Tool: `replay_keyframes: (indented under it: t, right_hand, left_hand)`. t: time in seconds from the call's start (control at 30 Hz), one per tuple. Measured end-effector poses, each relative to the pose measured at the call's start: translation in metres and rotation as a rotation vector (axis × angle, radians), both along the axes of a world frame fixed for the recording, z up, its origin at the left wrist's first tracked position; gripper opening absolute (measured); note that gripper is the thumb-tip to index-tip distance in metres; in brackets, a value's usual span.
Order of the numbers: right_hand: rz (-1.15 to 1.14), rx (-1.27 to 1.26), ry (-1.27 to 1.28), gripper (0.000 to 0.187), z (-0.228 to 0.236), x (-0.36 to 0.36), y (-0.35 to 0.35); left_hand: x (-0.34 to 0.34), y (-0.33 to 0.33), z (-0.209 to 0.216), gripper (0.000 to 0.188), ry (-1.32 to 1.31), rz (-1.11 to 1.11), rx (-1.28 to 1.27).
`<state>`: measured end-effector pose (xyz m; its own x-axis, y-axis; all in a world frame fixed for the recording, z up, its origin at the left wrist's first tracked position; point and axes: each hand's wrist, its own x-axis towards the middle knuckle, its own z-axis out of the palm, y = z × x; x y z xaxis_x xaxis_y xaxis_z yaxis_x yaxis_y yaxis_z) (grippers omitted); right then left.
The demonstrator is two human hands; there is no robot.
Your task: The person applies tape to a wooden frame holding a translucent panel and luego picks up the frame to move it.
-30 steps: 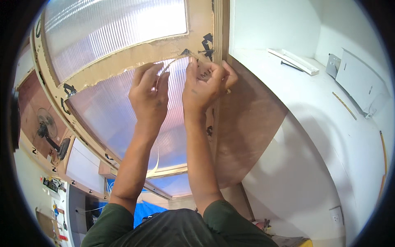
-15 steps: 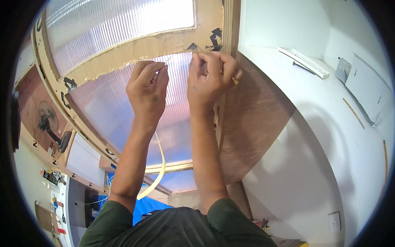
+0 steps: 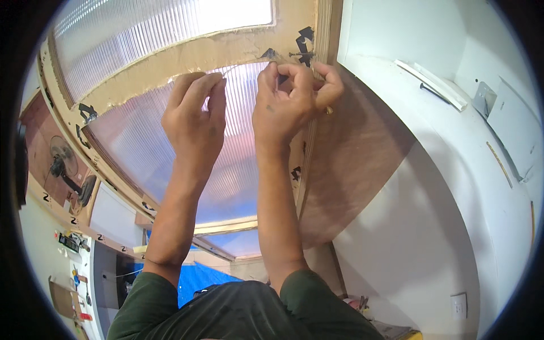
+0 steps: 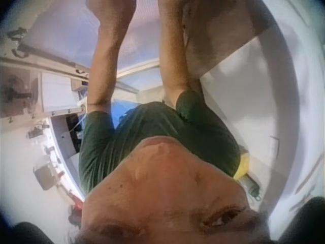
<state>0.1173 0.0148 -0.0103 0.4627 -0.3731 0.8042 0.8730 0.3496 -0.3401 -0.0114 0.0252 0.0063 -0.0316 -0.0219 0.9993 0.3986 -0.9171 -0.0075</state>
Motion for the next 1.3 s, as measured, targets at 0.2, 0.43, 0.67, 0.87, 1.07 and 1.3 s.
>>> replay_keyframes:
  t: [0.2, 0.43, 0.67, 0.87, 1.07, 1.3]
  right_hand:
    - [0.057, -0.030, 0.002, 0.016, 0.001, -0.002, -0.001]
    - [0.074, -0.070, 0.098, 0.021, -0.001, -0.005, -0.001]
    - [0.036, -0.061, 0.199, 0.046, 0.008, -0.010, -0.011]
    - [0.074, -0.020, 0.152, 0.037, 0.000, -0.003, -0.004]
    - [0.176, 0.015, 0.137, 0.033, -0.001, -0.002, -0.007]
    - [0.130, -0.021, 0.058, 0.037, -0.005, 0.006, -0.012]
  left_hand:
    - [-0.006, 0.006, -0.005, 0.021, 0.074, 0.187, 0.144]
    - [0.006, 0.004, 0.023, 0.017, 0.195, 0.297, 0.258]
    - [0.008, 0.024, 0.043, 0.012, 0.270, 0.138, 0.325]
    - [0.015, 0.019, 0.041, 0.011, 0.283, 0.174, 0.339]
    - [0.018, 0.019, 0.037, 0.010, 0.299, 0.225, 0.341]
    - [0.015, 0.025, 0.038, 0.014, 0.276, 0.233, 0.427]
